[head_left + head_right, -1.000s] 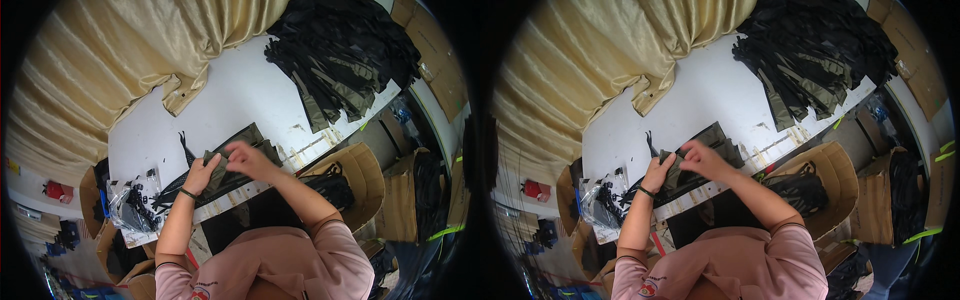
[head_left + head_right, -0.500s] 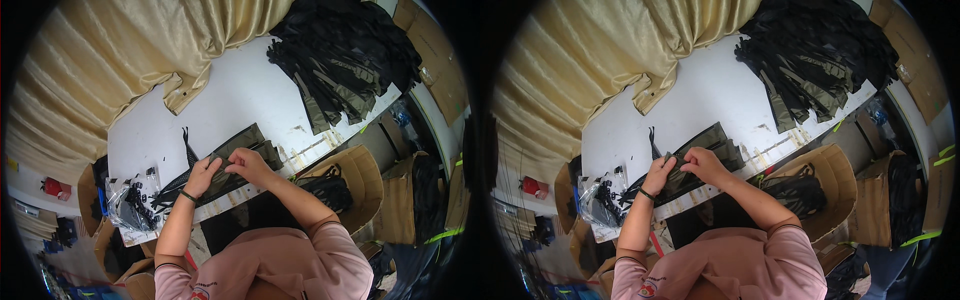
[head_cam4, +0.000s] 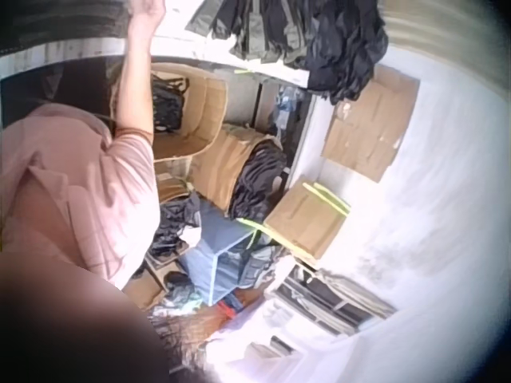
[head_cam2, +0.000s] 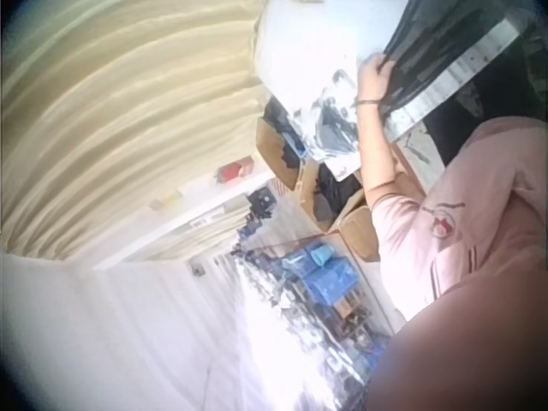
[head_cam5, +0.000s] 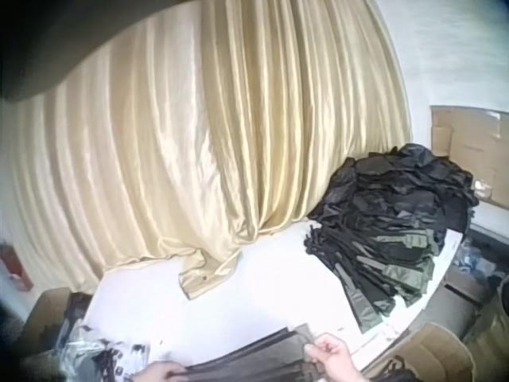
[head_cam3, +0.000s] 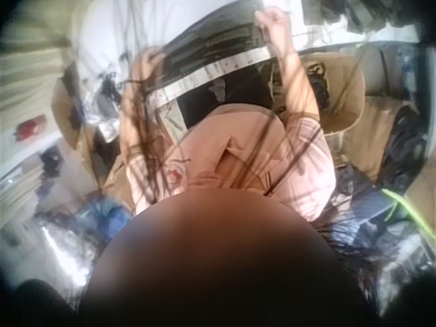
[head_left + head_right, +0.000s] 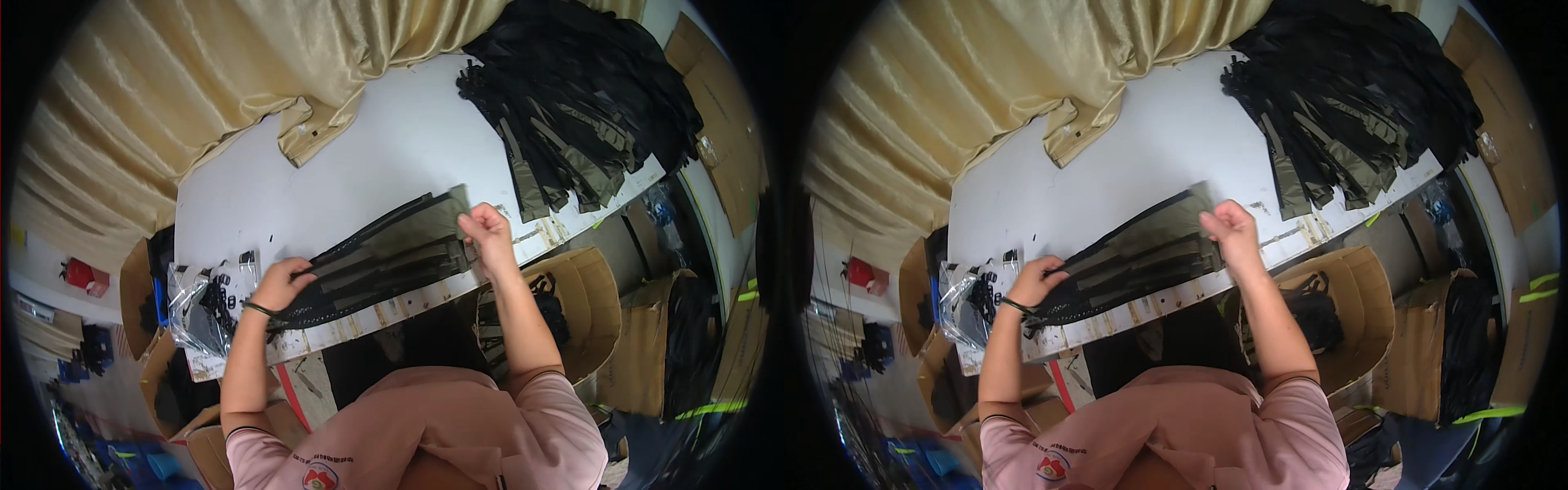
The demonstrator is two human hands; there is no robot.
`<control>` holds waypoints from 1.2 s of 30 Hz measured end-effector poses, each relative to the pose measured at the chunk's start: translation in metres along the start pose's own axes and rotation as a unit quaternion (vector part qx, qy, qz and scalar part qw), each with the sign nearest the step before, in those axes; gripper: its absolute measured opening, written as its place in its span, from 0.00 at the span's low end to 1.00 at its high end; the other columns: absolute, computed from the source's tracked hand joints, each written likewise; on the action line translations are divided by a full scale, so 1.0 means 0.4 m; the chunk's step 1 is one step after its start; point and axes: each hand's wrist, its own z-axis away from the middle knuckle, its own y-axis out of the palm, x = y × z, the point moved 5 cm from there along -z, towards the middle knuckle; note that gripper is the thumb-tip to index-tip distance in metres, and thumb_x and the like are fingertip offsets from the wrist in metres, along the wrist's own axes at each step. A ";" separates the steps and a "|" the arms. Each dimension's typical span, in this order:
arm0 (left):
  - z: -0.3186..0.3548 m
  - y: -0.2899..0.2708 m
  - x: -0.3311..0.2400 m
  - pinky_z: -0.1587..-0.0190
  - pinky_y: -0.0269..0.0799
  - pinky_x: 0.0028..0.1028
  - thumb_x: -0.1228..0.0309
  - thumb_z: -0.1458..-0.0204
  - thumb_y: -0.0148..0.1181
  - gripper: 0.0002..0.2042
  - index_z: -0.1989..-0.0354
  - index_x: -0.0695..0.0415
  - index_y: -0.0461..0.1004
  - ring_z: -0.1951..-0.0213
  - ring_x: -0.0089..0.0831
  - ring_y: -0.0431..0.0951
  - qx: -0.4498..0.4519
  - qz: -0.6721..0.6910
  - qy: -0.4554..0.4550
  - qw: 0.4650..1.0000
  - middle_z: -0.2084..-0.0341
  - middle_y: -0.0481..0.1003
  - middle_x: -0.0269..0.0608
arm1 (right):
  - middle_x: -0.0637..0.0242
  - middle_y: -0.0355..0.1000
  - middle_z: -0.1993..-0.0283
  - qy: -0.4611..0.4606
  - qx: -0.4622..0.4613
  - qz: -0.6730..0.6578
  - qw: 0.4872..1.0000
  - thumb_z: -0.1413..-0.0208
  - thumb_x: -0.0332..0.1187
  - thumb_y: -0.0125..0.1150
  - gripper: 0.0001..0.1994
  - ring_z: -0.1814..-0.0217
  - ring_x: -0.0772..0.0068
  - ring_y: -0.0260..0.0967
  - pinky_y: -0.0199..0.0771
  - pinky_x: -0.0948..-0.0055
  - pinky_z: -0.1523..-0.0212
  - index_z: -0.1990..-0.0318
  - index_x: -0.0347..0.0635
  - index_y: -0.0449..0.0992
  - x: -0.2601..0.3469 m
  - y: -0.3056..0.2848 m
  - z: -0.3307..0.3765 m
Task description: Organizing and sorting various fabric straps or webbing on a production table.
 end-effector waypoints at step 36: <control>0.313 -0.193 0.535 0.60 0.71 0.41 0.67 0.58 0.67 0.14 0.64 0.57 0.74 0.62 0.47 0.75 -0.264 -0.283 -0.281 0.878 0.63 0.73 0.48 | 0.61 0.70 0.59 -0.362 0.434 0.473 0.676 0.53 0.32 0.62 0.12 0.51 0.56 0.65 0.64 0.60 0.52 0.60 0.43 0.74 -0.366 0.817 0.079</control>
